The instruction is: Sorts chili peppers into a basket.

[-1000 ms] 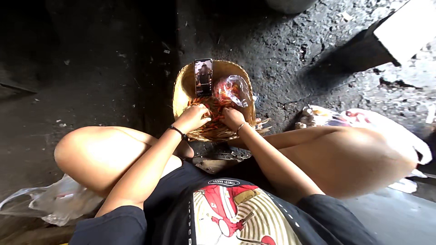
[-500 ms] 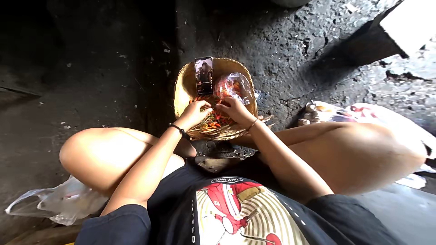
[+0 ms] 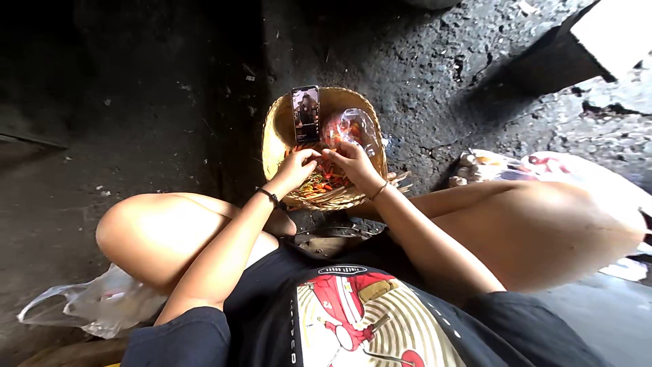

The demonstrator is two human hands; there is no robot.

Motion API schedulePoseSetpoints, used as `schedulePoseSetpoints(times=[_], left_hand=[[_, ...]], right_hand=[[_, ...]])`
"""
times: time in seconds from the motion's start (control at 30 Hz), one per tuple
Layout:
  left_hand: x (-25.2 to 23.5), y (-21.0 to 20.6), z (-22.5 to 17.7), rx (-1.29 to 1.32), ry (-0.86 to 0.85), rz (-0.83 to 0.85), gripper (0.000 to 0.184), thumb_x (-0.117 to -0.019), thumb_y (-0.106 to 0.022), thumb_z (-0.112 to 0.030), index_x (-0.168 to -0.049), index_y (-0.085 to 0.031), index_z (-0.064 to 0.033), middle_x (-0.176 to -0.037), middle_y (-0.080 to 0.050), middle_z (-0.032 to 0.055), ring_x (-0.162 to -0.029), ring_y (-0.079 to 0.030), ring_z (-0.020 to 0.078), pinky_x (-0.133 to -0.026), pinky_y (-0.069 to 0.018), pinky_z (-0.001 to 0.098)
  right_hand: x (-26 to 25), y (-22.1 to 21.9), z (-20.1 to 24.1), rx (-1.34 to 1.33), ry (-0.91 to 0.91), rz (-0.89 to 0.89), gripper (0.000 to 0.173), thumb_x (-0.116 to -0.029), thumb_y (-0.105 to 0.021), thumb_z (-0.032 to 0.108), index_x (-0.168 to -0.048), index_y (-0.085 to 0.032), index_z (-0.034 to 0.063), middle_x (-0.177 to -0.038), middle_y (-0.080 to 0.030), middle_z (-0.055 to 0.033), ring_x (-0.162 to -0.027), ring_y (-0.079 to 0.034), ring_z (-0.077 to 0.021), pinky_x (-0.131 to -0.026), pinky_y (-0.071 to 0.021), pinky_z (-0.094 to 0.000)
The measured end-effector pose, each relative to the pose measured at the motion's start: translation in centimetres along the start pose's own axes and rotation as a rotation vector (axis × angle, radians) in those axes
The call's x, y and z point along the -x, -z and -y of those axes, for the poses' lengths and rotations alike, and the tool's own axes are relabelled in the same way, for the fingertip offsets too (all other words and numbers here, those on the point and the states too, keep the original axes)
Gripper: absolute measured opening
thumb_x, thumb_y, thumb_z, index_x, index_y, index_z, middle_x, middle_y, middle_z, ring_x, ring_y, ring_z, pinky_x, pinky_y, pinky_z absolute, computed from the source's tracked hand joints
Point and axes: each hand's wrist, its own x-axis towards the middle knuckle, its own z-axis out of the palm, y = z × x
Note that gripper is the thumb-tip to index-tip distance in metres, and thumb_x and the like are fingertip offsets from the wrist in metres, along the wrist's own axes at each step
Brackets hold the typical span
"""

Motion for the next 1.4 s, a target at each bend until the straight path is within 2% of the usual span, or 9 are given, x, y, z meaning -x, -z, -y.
schedulePoseSetpoints(times=[0.13, 0.4, 0.7, 0.8, 0.93, 1.03, 1.13, 1.27, 1.4], left_hand=[[-0.1, -0.1, 0.0, -0.024, -0.085, -0.001, 0.027, -0.1068, -0.048, -0.007, -0.119, -0.07, 0.0033, -0.11, -0.073, 0.0165, -0.102, -0.069, 0.0192, -0.096, -0.0529, 0.0403], [0.0, -0.2, 0.1, 0.179, -0.177, -0.008, 0.021, -0.1063, -0.053, -0.007, -0.106, -0.07, 0.0049, -0.083, -0.067, 0.0016, -0.075, -0.061, 0.0013, -0.077, -0.0529, 0.0204], [0.0, -0.7, -0.3, 0.272, -0.249, -0.069, 0.022, -0.1057, -0.051, -0.007, -0.108, -0.07, 0.0041, -0.082, -0.069, 0.0008, -0.074, -0.064, 0.0041, -0.075, -0.0567, 0.024], [-0.2, 0.8, -0.2, -0.077, -0.141, -0.116, 0.023, -0.1058, -0.055, -0.013, -0.108, -0.074, 0.0001, -0.088, -0.072, 0.0075, -0.079, -0.067, 0.0111, -0.08, -0.0568, 0.0311], [0.0, 2.1, 0.8, -0.534, 0.164, 0.124, 0.024, -0.1011, -0.064, -0.019, -0.117, -0.075, -0.0039, -0.122, -0.07, 0.0202, -0.119, -0.065, 0.0362, -0.105, -0.0473, 0.0583], [0.2, 1.6, 1.7, -0.627, 0.209, 0.147, 0.033, -0.0988, -0.068, -0.024, -0.128, -0.071, -0.0088, -0.13, -0.065, 0.022, -0.126, -0.06, 0.0402, -0.105, -0.0455, 0.0635], [-0.4, 0.9, 0.6, -0.608, 0.141, 0.122, 0.031, -0.1017, -0.064, -0.024, -0.128, -0.07, -0.011, -0.129, -0.067, 0.0183, -0.126, -0.061, 0.0367, -0.107, -0.0442, 0.0616], [0.1, 0.5, 0.8, -0.578, 0.088, 0.164, 0.028, -0.1023, -0.063, -0.022, -0.126, -0.071, -0.0081, -0.129, -0.068, 0.0179, -0.126, -0.061, 0.0356, -0.108, -0.0434, 0.0602], [-0.2, 0.1, 0.9, -0.573, 0.042, 0.175, 0.028, -0.1029, -0.062, -0.021, -0.125, -0.072, -0.0078, -0.126, -0.07, 0.0158, -0.125, -0.062, 0.0338, -0.109, -0.0444, 0.0575]], right_hand=[[0.2, -0.2, 0.1, 0.003, 0.063, -0.061, 0.022, -0.1006, -0.067, 0.023, -0.106, -0.068, 0.0022, -0.084, -0.066, -0.0032, -0.072, -0.06, -0.0057, -0.068, -0.0514, -0.0238], [0.5, -0.4, 0.0, -0.512, -0.072, 0.069, 0.019, -0.1075, -0.053, 0.022, -0.094, -0.062, 0.0109, -0.08, -0.061, 0.0036, -0.057, -0.047, -0.0012, -0.051, -0.0396, -0.0163], [0.5, -1.0, 0.5, -0.812, -0.301, 0.033, 0.033, -0.1106, -0.041, 0.037, -0.087, -0.055, 0.0184, -0.069, -0.052, 0.0075, -0.052, -0.042, -0.0009, -0.049, -0.0372, -0.0156], [0.1, 0.1, 0.3, -0.705, -0.354, -0.034, 0.027, -0.1104, -0.037, 0.031, -0.106, -0.057, 0.0125, -0.083, -0.062, 0.0012, -0.064, -0.058, -0.0075, -0.056, -0.0502, -0.0216], [-0.6, 0.6, -1.2, -0.229, -0.279, -0.01, 0.025, -0.1069, -0.047, 0.016, -0.115, -0.067, 0.0036, -0.09, -0.064, -0.0023, -0.072, -0.059, -0.0091, -0.062, -0.0503, -0.0239], [-1.3, -0.1, -2.8, 0.517, -0.117, 0.103, 0.027, -0.1056, -0.054, 0.018, -0.119, -0.072, 0.0035, -0.12, -0.07, -0.0185, -0.112, -0.067, -0.0309, -0.1, -0.0523, -0.0518], [-1.2, -0.8, -2.9, 0.966, -0.214, 0.225, 0.03, -0.1031, -0.053, 0.015, -0.127, -0.07, 0.0127, -0.119, -0.071, -0.0208, -0.113, -0.067, -0.0438, -0.092, -0.0515, -0.068], [-0.5, -2.0, -3.0, 1.105, -0.227, 0.297, 0.032, -0.0997, -0.051, 0.002, -0.126, -0.068, 0.0079, -0.117, -0.07, -0.0251, -0.111, -0.066, -0.0482, -0.086, -0.0516, -0.069], [-0.6, -1.7, -2.3, 1.145, -0.178, 0.278, 0.022, -0.1, -0.054, 0.006, -0.113, -0.072, 0.0021, -0.111, -0.071, -0.025, -0.106, -0.068, -0.0469, -0.083, -0.0527, -0.0678]])
